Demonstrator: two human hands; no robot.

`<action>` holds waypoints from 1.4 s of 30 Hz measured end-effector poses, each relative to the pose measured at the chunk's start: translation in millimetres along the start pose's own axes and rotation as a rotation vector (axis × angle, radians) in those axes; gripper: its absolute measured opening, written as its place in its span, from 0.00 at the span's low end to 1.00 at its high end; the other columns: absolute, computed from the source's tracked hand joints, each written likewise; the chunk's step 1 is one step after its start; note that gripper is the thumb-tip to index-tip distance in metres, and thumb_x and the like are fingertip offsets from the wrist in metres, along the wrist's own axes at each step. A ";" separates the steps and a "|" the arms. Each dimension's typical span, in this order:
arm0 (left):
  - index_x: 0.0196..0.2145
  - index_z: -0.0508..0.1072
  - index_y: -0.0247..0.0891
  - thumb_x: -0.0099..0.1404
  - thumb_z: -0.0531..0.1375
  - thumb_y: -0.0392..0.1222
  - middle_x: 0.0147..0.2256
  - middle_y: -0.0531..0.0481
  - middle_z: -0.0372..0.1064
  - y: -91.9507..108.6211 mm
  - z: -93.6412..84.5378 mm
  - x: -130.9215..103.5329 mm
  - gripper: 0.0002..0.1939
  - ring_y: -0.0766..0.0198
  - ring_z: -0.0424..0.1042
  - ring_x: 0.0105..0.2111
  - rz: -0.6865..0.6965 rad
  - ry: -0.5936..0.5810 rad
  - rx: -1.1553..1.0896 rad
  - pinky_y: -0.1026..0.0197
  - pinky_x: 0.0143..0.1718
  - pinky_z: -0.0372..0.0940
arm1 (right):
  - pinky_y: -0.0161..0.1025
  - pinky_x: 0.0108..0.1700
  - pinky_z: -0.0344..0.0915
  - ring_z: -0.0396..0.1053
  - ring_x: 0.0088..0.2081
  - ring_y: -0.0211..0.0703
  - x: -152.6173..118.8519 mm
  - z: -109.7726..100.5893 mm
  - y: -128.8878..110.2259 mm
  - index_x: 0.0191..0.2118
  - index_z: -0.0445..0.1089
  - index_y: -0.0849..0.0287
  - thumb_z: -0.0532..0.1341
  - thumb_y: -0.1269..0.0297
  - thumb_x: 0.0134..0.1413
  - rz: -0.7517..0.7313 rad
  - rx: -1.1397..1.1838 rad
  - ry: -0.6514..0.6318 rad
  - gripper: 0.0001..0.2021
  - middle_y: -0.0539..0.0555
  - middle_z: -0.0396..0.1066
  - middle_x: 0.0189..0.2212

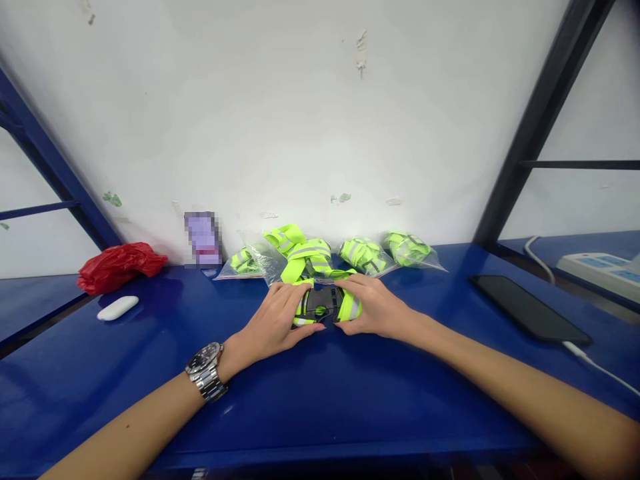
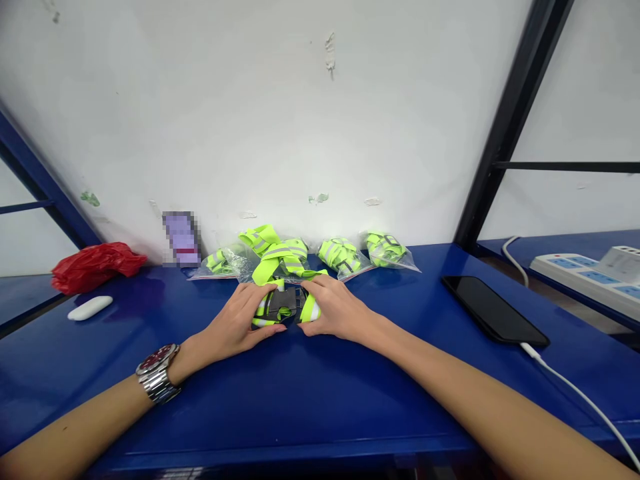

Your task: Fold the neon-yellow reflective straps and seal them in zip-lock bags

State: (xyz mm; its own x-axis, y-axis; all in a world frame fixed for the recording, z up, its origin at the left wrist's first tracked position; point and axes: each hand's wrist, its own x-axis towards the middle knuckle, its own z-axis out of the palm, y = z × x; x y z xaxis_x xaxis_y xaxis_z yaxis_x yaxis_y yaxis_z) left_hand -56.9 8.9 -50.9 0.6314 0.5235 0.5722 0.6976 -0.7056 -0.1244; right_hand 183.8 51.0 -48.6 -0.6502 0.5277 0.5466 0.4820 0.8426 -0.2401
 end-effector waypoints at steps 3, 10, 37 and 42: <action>0.59 0.54 0.33 0.64 0.58 0.55 0.50 0.34 0.67 0.3 0.0 -0.1 0.34 0.49 0.69 0.46 0.012 -0.006 -0.015 0.46 0.49 0.61 | 0.46 0.44 0.68 0.70 0.42 0.52 0.2 -0.3 -1.9 0.50 0.68 0.66 0.69 0.63 0.37 -0.007 -0.002 -0.006 0.30 0.63 0.71 0.42; 0.60 0.53 0.33 0.64 0.58 0.54 0.51 0.34 0.66 2.2 -0.9 3.3 0.34 0.47 0.68 0.48 -0.003 -0.024 -0.019 0.44 0.49 0.62 | 0.44 0.43 0.68 0.70 0.42 0.52 2.1 -0.7 -1.6 0.49 0.69 0.65 0.68 0.62 0.37 -0.006 0.019 0.007 0.29 0.62 0.71 0.42; 0.44 0.71 0.37 0.62 0.58 0.46 0.42 0.45 0.74 39.2 -1.8 24.7 0.14 0.50 0.72 0.45 -0.576 0.021 -0.764 0.48 0.47 0.67 | 0.35 0.30 0.60 0.66 0.30 0.43 6.1 -23.1 -5.0 0.35 0.69 0.59 0.68 0.49 0.38 0.268 0.217 0.075 0.21 0.51 0.71 0.29; 0.47 0.69 0.36 0.65 0.55 0.52 0.48 0.44 0.72 42.7 -8.8 37.4 0.20 0.54 0.71 0.49 -0.864 0.262 -1.535 0.49 0.53 0.65 | 0.33 0.28 0.56 0.61 0.27 0.38 5.4 -25.3 -7.2 0.32 0.66 0.59 0.67 0.49 0.39 0.220 0.229 0.013 0.19 0.48 0.66 0.25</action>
State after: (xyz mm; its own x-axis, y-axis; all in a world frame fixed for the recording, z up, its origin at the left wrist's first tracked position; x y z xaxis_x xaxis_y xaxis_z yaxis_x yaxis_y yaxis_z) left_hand -6.5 -5.9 -27.7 0.1194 0.9765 0.1793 -0.2390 -0.1470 0.9598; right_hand 191.7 45.1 -23.6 -0.5366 0.6997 0.4717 0.4641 0.7115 -0.5275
